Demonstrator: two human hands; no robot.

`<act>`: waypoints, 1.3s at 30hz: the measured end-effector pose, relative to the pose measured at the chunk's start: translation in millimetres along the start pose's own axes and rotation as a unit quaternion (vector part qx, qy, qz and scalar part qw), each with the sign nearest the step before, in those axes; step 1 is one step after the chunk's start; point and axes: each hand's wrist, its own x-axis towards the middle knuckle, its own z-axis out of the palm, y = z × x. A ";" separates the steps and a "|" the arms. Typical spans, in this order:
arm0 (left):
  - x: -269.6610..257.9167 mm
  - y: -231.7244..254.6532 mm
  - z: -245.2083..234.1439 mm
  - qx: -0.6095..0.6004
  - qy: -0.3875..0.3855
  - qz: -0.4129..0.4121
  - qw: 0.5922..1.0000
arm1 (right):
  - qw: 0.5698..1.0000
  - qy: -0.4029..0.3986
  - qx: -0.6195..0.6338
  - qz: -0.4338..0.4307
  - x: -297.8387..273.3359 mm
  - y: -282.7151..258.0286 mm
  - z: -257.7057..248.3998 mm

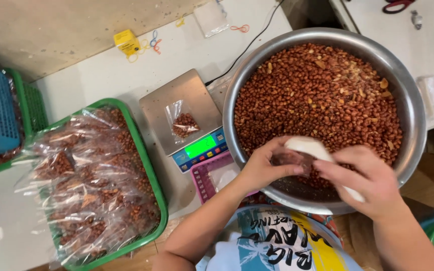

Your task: Portioning roasted peanuts into small plastic bags using a spoon and weighing them on a digital scale for packaging.

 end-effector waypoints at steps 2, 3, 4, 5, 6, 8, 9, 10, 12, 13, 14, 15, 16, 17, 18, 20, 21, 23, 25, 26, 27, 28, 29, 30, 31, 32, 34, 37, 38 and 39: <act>-6.7 3.3 -5.5 0.013 0.023 0.009 1.000 | 0.995 0.087 0.010 -0.045 -10.2 0.6 0.9; -11.9 10.5 -10.1 -0.021 0.034 0.052 0.998 | 0.990 0.136 -0.026 0.020 -16.9 -0.7 -0.3; -16.1 17.7 -14.7 -0.054 0.044 0.097 0.993 | 0.977 0.183 -0.063 0.083 -23.0 -0.7 -1.8; -15.9 29.3 -29.8 -0.054 0.050 0.100 0.992 | 0.979 0.182 -0.058 0.078 -17.4 -3.6 -1.8; -16.7 40.6 -44.4 -0.065 0.156 0.069 0.983 | 0.977 0.177 -0.036 0.111 -11.9 -6.6 -2.2; -14.5 49.5 -85.2 -0.079 0.267 0.039 0.960 | 0.976 0.168 -0.011 0.140 -14.0 -7.1 3.4; -11.6 47.2 -111.3 0.000 0.385 0.060 0.921 | 0.975 0.141 -0.004 0.171 -21.4 -4.6 9.1; -8.8 45.6 -138.2 0.079 0.495 0.079 0.862 | 0.973 0.115 0.002 0.201 -27.9 -0.6 15.2; -3.2 10.1 -200.4 0.238 0.506 0.013 0.829 | 0.975 0.081 0.028 0.207 -36.8 4.0 36.7; -1.6 -7.3 -231.4 0.390 0.494 -0.059 0.775 | 0.973 0.049 0.049 0.220 -41.5 5.8 47.0; -3.5 -3.8 -232.1 0.389 0.499 -0.056 0.772 | 0.974 0.050 0.050 0.214 -43.9 4.3 57.5; -4.6 -0.2 -232.5 0.357 0.527 -0.042 0.770 | 0.976 0.035 0.064 0.207 -46.2 3.7 67.7; -4.7 2.0 -231.8 0.325 0.552 -0.029 0.767 | 0.976 0.020 0.076 0.203 -50.7 1.6 77.5; -5.1 10.9 -233.8 0.325 0.553 -0.026 0.767 | 0.977 0.022 0.075 0.200 -44.7 -0.3 82.2; -7.2 16.4 -232.8 0.348 0.559 0.060 0.750 | 0.974 0.015 0.080 0.211 -42.1 -5.4 84.8; -13.6 33.9 -224.8 0.367 0.560 0.144 0.729 | 0.971 0.007 0.085 0.223 -35.7 -12.8 87.3; -18.2 46.4 -218.0 0.394 0.554 0.235 0.695 | 0.963 -0.015 0.090 0.252 -31.5 -15.5 86.8; -25.8 70.6 -199.4 0.417 0.541 0.325 0.655 | 0.955 -0.034 0.094 0.279 -24.3 -15.1 87.9; -34.1 89.2 -172.4 0.190 0.514 0.330 0.769 | 0.942 -0.040 0.110 0.313 -24.3 -13.0 89.8; -35.4 91.7 -158.7 0.189 0.512 0.328 0.771 | 0.942 -0.040 0.109 0.316 -25.2 -11.0 92.6; -36.6 94.2 -144.8 0.137 0.477 0.293 0.817 | 0.942 -0.034 0.106 0.317 -26.4 -8.8 95.2; -37.1 97.3 -131.1 0.084 0.437 0.256 0.858 | 0.942 -0.028 0.103 0.318 -27.3 -6.1 97.7; -30.0 77.5 -119.6 0.083 0.434 0.254 0.860 | 0.941 -0.027 0.102 0.321 -27.2 -6.0 96.9; -23.0 58.5 -108.5 -0.053 0.365 0.228 0.901 | 0.939 -0.036 0.092 0.329 -26.9 -6.3 96.7; -15.9 39.3 -97.1 -0.188 0.287 0.194 0.919 | 0.937 -0.045 0.081 0.336 -26.7 -6.2 96.3; -13.6 35.3 -81.3 -0.189 0.282 0.190 0.921 | 0.936 -0.042 0.079 0.341 -28.7 -5.9 94.3; -9.3 26.3 -48.5 -0.308 0.168 0.025 0.936 | 0.931 -0.024 0.057 0.361 -33.6 -4.4 89.3; -14.0 43.0 -15.7 -0.209 0.149 -0.133 0.957 | 0.931 0.007 0.014 0.364 -40.9 -9.6 74.7; -12.9 39.2 -12.1 -0.209 0.146 -0.136 0.957 | 0.930 0.009 0.012 0.368 -32.9 -13.0 67.9; -12.1 35.7 -8.3 -0.172 0.110 -0.134 0.970 | 0.954 -0.005 0.051 0.296 -24.8 -16.6 61.0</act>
